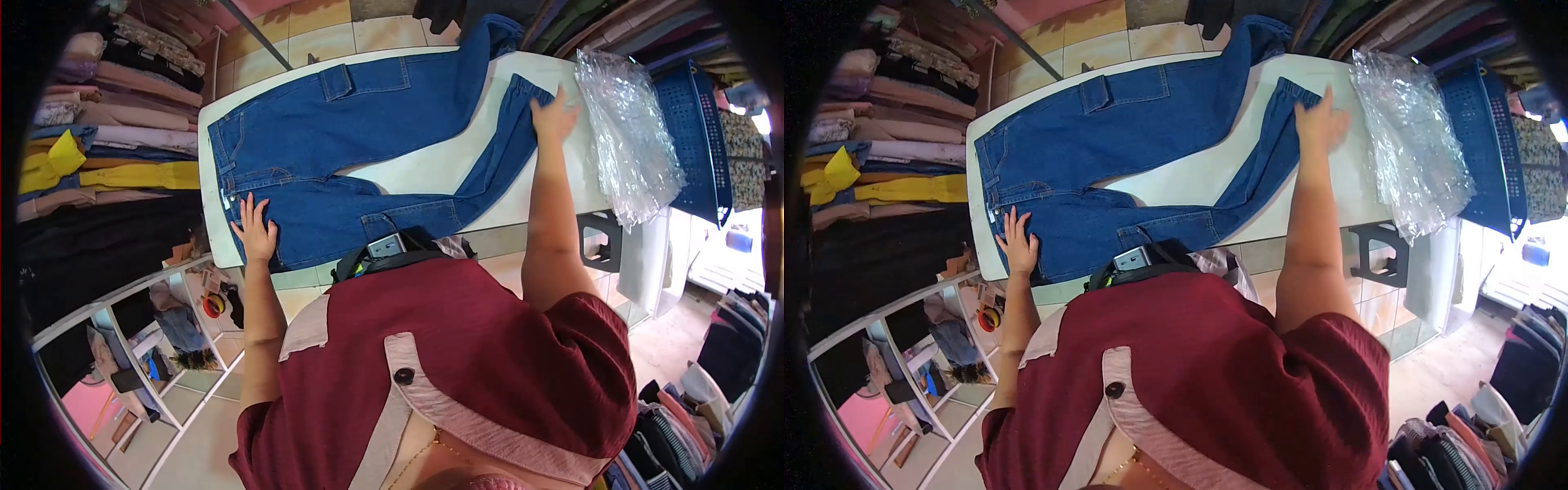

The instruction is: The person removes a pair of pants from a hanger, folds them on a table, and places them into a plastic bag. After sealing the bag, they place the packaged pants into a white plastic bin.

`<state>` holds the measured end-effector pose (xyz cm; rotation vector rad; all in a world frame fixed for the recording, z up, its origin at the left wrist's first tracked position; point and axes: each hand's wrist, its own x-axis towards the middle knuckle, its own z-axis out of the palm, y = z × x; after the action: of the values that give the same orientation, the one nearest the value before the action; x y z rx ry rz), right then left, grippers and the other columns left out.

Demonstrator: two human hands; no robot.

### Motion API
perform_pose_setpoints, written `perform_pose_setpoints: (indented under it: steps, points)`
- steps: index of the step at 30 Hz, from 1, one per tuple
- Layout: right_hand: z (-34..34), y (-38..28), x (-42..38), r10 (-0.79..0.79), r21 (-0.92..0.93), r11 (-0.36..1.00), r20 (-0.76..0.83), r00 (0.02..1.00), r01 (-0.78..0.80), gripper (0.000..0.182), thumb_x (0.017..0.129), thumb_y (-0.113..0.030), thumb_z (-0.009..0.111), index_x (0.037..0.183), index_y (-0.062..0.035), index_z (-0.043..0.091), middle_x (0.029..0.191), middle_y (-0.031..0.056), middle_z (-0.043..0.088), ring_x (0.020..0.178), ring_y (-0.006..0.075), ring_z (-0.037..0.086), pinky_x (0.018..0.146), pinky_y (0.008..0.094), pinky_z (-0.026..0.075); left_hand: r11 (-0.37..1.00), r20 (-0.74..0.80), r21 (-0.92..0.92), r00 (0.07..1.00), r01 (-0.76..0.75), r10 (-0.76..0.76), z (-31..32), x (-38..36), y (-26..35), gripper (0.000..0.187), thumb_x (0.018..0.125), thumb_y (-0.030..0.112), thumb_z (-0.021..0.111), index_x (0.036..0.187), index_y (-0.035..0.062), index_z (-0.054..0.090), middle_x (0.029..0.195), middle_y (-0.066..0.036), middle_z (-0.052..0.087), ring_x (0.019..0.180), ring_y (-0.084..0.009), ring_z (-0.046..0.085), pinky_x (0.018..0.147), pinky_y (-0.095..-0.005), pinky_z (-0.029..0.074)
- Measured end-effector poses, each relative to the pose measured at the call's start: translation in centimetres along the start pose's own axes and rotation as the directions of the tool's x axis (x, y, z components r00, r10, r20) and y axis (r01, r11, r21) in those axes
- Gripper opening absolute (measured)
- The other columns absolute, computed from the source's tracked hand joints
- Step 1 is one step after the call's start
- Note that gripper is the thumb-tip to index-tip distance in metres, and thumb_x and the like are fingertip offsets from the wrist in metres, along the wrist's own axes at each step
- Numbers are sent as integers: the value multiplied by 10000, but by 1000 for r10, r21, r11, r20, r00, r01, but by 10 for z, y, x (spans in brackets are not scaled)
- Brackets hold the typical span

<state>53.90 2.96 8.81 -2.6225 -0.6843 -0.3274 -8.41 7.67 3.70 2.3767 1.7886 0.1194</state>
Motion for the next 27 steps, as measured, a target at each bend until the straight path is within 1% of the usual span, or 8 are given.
perform_pose_setpoints:
  steps: [3,6,9,11,12,14,18,27]
  points:
    - [44,79,-23,23,279,954,293,956,-108,652,684,-93,736,1290,-170,509,1274,125,543,1154,302,522,988,381,397,999,-45,33,998,34,-32,0,-2,-4,526,775,212,513,1295,249,449,1514,-27,248,1419,-256,159,1041,-681,91]
    - [2,94,-26,0,605,789,-174,985,107,432,690,80,633,1078,-108,660,1046,140,653,997,266,591,894,333,437,977,-49,42,977,208,-206,0,-5,-25,546,822,236,451,1363,265,385,1518,43,231,1408,-305,162,1003,-729,118]
    - [-21,137,-45,176,587,805,-97,980,-87,492,695,47,639,1145,-150,625,1156,164,603,1012,292,586,913,326,432,973,-77,62,973,224,-219,4,-9,-30,544,833,237,425,1374,272,377,1518,63,229,1398,-371,149,994,-740,117]
    - [-12,168,-63,404,-24,910,260,877,-413,548,712,-23,672,1217,-212,576,1307,183,495,1143,353,510,967,386,397,966,-77,39,965,256,-252,3,-7,-26,536,831,213,447,1364,246,394,1509,49,256,1386,-410,153,991,-743,103]
    - [-14,168,-68,402,-23,911,259,878,-411,548,712,-23,672,1217,-212,576,1307,183,495,1143,353,510,967,386,397,966,-78,37,964,257,-254,5,-3,-23,536,831,213,447,1364,246,394,1509,49,256,1386,-410,153,991,-743,103]
    - [-21,140,-91,24,-228,973,-78,997,-41,576,750,-122,689,1279,-269,516,1423,167,368,1269,410,372,1014,508,322,937,-86,109,942,332,-324,7,2,-19,534,823,192,487,1352,202,412,1492,-25,293,1382,-397,179,993,-739,91]
    - [-21,66,-95,-461,-36,885,73,884,464,584,821,-287,648,1359,-313,424,1471,150,300,1331,426,268,1015,618,239,1000,-326,-18,945,-5,-1,0,21,44,550,869,278,521,1391,177,380,1498,-152,238,1388,-388,174,1054,-638,134]
    - [-4,101,-107,-320,-47,933,350,881,357,492,879,-419,554,1342,-286,455,1459,92,335,1345,361,275,1037,584,253,995,-1,-15,995,101,-101,4,9,37,577,890,386,533,1416,227,355,1521,-120,203,1404,-339,166,1072,-608,156]
